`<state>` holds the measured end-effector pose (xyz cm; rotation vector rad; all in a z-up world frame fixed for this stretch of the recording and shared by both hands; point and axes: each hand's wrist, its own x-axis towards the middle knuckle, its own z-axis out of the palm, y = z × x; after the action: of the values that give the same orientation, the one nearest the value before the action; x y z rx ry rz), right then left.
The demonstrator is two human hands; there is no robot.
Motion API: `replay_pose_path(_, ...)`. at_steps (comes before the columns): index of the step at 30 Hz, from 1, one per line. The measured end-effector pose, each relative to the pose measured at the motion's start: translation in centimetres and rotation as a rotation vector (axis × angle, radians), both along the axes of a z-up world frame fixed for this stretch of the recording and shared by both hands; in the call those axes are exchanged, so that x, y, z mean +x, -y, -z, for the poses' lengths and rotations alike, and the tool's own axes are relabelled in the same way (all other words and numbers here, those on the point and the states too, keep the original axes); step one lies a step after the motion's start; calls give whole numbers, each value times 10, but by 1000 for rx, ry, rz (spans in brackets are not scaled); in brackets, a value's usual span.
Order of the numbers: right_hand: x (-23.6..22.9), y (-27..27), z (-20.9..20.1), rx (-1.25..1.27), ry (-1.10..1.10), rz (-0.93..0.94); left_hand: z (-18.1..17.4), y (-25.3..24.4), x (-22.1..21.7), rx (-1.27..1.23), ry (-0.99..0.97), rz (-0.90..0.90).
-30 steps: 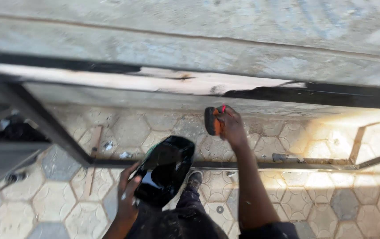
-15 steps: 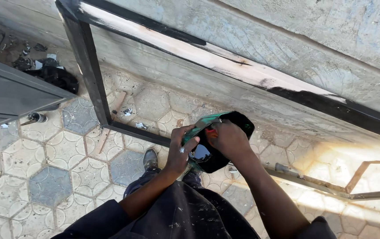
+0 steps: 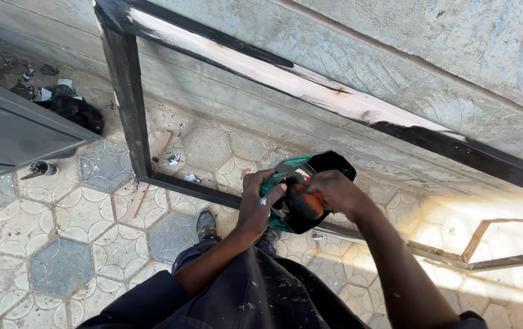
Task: Painting a metal furniture frame with black paint using a sponge.
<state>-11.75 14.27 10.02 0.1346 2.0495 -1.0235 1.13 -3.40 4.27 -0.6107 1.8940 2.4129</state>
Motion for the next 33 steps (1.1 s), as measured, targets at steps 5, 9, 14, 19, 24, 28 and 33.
replay_pose_path(5,27,-10,-4,-90,185,217,-2,20,4,-21,29,56)
replay_pose_path(9,47,10,-12,-142,243,327,-7,35,6,-81,21,119)
replay_pose_path(14,72,51,-29,116,-215,8,0,43,6,-65,25,164)
replay_pose_path(19,67,50,2,619,-482,-393,-7,45,7,-70,18,208)
replay_pose_path(24,72,61,-26,642,-427,-389,-18,51,8,-36,-9,257)
replay_pose_path(28,71,28,0,405,-267,-64,-17,54,9,-28,-12,256)
replay_pose_path(33,94,23,-33,-117,53,418,-24,58,11,-88,-29,294)
